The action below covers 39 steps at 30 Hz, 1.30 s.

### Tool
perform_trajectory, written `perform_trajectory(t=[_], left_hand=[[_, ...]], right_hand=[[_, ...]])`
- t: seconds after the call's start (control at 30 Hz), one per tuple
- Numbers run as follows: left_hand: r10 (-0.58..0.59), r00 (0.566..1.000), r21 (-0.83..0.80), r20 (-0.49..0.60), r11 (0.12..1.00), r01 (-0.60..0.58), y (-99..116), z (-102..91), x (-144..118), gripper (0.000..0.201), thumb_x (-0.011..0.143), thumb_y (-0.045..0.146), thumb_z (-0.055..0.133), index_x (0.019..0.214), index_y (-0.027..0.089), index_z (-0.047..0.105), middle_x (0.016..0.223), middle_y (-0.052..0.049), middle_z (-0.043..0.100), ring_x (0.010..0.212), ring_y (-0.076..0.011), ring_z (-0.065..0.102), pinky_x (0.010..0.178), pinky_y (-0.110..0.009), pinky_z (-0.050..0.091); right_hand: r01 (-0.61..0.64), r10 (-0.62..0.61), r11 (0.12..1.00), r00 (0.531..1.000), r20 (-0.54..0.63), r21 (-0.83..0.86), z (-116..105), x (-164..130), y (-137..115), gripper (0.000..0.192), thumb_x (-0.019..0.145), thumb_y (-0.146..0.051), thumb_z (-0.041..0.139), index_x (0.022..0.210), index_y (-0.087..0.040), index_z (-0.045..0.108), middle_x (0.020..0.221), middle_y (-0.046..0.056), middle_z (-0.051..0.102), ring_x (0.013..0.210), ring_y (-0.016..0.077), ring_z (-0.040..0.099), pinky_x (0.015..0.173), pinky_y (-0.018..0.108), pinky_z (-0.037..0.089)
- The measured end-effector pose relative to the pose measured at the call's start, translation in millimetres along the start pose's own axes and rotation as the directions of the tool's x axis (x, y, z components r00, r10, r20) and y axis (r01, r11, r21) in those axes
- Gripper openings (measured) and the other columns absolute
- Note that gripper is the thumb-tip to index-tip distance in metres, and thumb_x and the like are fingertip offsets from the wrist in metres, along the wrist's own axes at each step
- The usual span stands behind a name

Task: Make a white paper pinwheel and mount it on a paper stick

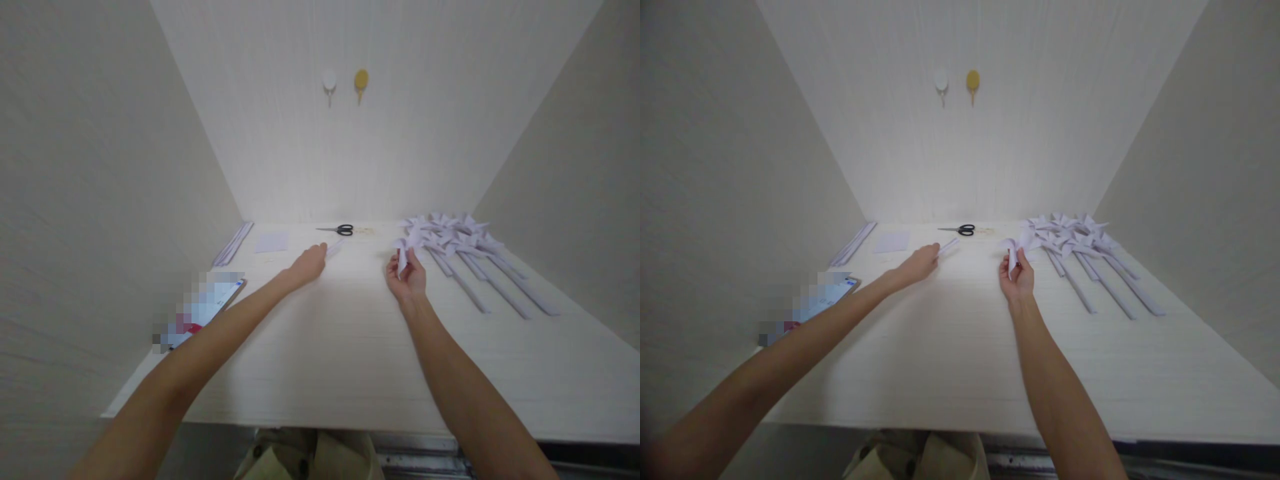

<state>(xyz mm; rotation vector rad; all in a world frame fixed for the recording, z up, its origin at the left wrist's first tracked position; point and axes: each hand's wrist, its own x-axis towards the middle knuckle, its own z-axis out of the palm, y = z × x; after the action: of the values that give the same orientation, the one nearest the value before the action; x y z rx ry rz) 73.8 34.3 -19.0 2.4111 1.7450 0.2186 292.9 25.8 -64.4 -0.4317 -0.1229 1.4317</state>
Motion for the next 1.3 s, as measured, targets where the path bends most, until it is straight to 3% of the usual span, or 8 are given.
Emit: perform_trajectory(t=[0.17, 0.33, 0.63, 0.73, 0.87, 1.07, 1.17, 1.3], left_hand=[[-0.229, 0.973, -0.063, -0.038, 0.972, 0.226, -62.9, -28.9, 2.1, 0.015, 0.075, 0.013, 0.039, 0.086, 0.009, 0.049, 0.082, -0.013, 0.057, 0.073, -0.0187, 0.054, 0.060, -0.027, 0.038], [-0.385, 0.921, -0.182, 0.057, 0.903, 0.389, -99.2, -32.2, -14.7, 0.013, 0.074, 0.014, 0.042, 0.070, 0.009, 0.053, 0.054, -0.002, 0.049, 0.040, -0.0078, 0.039, 0.042, -0.023, 0.030], [-0.506, 0.855, -0.258, 0.111, 0.816, 0.516, -127.5, -34.0, -17.3, 0.020, 0.073, 0.027, 0.055, 0.076, 0.008, 0.054, 0.068, -0.001, 0.053, 0.055, -0.0077, 0.047, 0.050, -0.021, 0.037], [-0.496, 0.865, -0.353, 0.083, 0.797, 0.491, -128.4, -35.2, -19.3, 0.022, 0.062, 0.023, 0.065, 0.069, 0.006, 0.053, 0.058, -0.001, 0.049, 0.050, -0.0068, 0.041, 0.045, -0.020, 0.028], [-0.431, 0.897, -0.574, 0.101, 0.711, 0.407, -106.8, -40.9, -27.5, 0.023, 0.074, 0.032, 0.051, 0.076, 0.009, 0.050, 0.061, -0.002, 0.050, 0.045, -0.0057, 0.037, 0.040, -0.018, 0.025], [-0.136, 0.953, -0.859, 0.270, 0.413, 0.302, -32.4, -27.9, -46.5, 0.028, 0.083, 0.022, 0.032, 0.072, 0.009, 0.055, 0.069, -0.007, 0.054, 0.043, -0.0035, 0.036, 0.034, -0.014, 0.025], [0.108, 0.918, -0.901, 0.381, -0.181, 0.395, 0.7, -5.8, -56.2, 0.018, 0.079, 0.011, 0.039, 0.081, 0.008, 0.056, 0.068, -0.006, 0.056, 0.050, -0.0046, 0.047, 0.041, -0.013, 0.036], [0.184, 0.924, -0.810, 0.335, -0.444, 0.382, 19.9, 25.0, -63.9, 0.014, 0.075, 0.006, 0.045, 0.084, 0.009, 0.055, 0.069, -0.006, 0.057, 0.061, -0.0101, 0.057, 0.058, -0.020, 0.046]], right_hand=[[-0.008, 0.008, 1.000, 1.000, -0.012, -0.005, -0.6, 3.0, 1.3, 0.013, 0.080, -0.018, 0.046, 0.070, -0.016, 0.054, 0.053, -0.001, 0.063, 0.043, 0.0057, 0.055, 0.040, 0.013, 0.046], [-0.020, 0.020, 1.000, 1.000, -0.020, -0.022, 0.4, 3.5, 2.1, 0.010, 0.078, -0.019, 0.050, 0.070, -0.016, 0.054, 0.054, -0.002, 0.063, 0.044, 0.0058, 0.055, 0.040, 0.013, 0.046], [-0.013, 0.012, 0.999, 1.000, -0.027, -0.043, -0.8, 3.8, 2.2, 0.007, 0.077, -0.020, 0.052, 0.071, -0.017, 0.054, 0.055, -0.003, 0.063, 0.045, 0.0054, 0.056, 0.040, 0.013, 0.047], [-0.015, 0.014, 0.999, 1.000, -0.026, -0.048, -0.5, 3.6, 2.4, 0.010, 0.078, -0.019, 0.049, 0.070, -0.017, 0.054, 0.054, -0.002, 0.063, 0.045, 0.0055, 0.056, 0.040, 0.013, 0.046], [-0.041, 0.041, 0.997, 0.999, -0.011, -0.063, 1.5, 2.1, 3.3, 0.010, 0.078, -0.019, 0.050, 0.069, -0.017, 0.054, 0.055, -0.002, 0.063, 0.045, 0.0055, 0.056, 0.042, 0.013, 0.047], [-0.145, 0.154, 0.983, 0.986, 0.070, -0.115, 8.0, -12.4, 11.0, 0.006, 0.074, -0.016, 0.053, 0.068, -0.016, 0.055, 0.056, -0.002, 0.062, 0.049, 0.0072, 0.058, 0.045, 0.015, 0.049], [-0.208, 0.223, 0.966, 0.970, 0.095, -0.151, 10.1, -25.0, 21.8, 0.007, 0.071, -0.015, 0.055, 0.065, -0.015, 0.054, 0.054, -0.002, 0.061, 0.049, 0.0072, 0.057, 0.045, 0.015, 0.049], [-0.282, 0.309, 0.935, 0.946, 0.102, -0.213, 11.0, -37.6, 39.1, 0.005, 0.070, -0.014, 0.056, 0.065, -0.016, 0.055, 0.054, -0.002, 0.062, 0.048, 0.0077, 0.057, 0.045, 0.016, 0.050]])
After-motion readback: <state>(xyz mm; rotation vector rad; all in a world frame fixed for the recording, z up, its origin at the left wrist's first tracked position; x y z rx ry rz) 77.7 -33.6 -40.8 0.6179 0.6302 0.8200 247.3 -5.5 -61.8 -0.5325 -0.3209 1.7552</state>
